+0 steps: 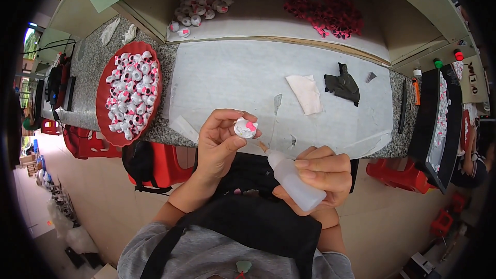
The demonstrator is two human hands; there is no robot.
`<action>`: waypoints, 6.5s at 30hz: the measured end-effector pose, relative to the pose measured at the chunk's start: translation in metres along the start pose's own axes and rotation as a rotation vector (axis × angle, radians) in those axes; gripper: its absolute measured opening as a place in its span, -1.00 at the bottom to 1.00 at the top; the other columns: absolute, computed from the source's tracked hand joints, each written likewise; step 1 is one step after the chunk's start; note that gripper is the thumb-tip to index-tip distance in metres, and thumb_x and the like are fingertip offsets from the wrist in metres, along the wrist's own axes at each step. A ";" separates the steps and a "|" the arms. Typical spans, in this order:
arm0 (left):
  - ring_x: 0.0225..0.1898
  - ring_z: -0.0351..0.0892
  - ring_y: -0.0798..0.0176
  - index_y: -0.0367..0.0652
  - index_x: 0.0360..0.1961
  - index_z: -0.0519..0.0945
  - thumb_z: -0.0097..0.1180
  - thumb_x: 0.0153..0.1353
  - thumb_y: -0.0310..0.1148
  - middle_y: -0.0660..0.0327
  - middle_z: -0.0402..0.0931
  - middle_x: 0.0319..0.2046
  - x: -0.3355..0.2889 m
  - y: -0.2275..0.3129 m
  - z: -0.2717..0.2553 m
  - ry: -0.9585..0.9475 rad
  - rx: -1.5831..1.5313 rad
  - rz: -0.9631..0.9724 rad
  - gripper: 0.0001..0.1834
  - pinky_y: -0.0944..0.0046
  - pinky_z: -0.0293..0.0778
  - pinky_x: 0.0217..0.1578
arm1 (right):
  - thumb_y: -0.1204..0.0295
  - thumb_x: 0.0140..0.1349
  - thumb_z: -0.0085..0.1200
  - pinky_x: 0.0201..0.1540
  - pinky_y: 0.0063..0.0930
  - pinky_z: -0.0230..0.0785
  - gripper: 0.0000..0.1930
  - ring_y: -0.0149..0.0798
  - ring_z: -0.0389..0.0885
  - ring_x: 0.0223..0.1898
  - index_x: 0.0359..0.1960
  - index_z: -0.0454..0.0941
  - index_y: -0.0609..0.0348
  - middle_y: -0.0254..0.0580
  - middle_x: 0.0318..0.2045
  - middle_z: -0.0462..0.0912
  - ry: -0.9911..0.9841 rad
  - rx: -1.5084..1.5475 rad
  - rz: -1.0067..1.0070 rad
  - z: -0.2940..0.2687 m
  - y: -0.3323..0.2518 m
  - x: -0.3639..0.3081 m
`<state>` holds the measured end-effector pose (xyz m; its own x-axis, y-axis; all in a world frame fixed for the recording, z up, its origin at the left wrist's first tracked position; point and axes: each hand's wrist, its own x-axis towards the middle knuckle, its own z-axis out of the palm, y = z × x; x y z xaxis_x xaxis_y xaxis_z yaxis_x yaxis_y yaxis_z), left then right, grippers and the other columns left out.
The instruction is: Applying glue or coating to small plastic toy components and wiping them before sorting.
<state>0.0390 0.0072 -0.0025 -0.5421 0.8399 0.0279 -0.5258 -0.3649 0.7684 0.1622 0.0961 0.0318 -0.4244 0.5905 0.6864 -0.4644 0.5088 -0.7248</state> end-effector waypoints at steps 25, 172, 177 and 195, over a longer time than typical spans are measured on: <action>-0.24 0.41 0.24 -0.29 -0.23 0.29 0.03 -0.11 -0.60 0.02 0.35 -0.24 -0.001 0.001 0.000 -0.016 -0.012 -0.017 -0.66 0.28 0.34 -0.19 | 0.42 -0.25 0.22 -0.65 -0.69 0.15 -0.64 -0.47 0.23 -0.60 -0.49 0.24 0.14 -0.28 -0.52 0.26 0.056 -0.019 -0.006 0.006 -0.001 0.001; -0.20 0.35 0.30 -0.29 -0.27 0.43 -0.01 -0.08 -0.62 0.11 0.40 -0.27 -0.002 0.002 -0.015 -0.109 0.127 0.079 -0.74 0.35 0.22 -0.15 | 0.63 -0.12 0.04 -0.64 -0.75 0.13 -0.76 -0.56 0.33 -0.65 -0.33 0.38 0.33 -0.27 -0.59 0.44 -0.181 0.467 0.828 0.025 0.032 0.001; -0.21 0.35 0.31 -0.28 -0.29 0.43 0.00 -0.09 -0.61 0.12 0.40 -0.28 -0.003 0.001 -0.012 -0.120 0.092 0.084 -0.75 0.34 0.22 -0.16 | 0.63 -0.11 0.01 -0.63 -0.76 0.18 -0.75 -0.56 0.35 -0.64 -0.31 0.37 0.34 -0.24 -0.56 0.46 -0.173 0.453 0.731 0.025 0.033 -0.004; -0.27 0.35 0.33 -0.26 -0.30 0.40 -0.02 -0.09 -0.62 0.15 0.39 -0.32 -0.006 -0.004 -0.010 -0.082 0.060 0.136 -0.75 0.36 0.22 -0.20 | 0.61 -0.10 0.00 -0.61 -0.75 0.20 -0.77 -0.54 0.37 -0.63 -0.33 0.37 0.34 -0.23 -0.59 0.45 -0.145 0.467 0.735 0.029 0.033 -0.006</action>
<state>0.0377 -0.0007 -0.0126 -0.5488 0.8152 0.1850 -0.4096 -0.4552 0.7906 0.1267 0.0907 0.0052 -0.8203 0.5664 0.0791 -0.2918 -0.2955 -0.9097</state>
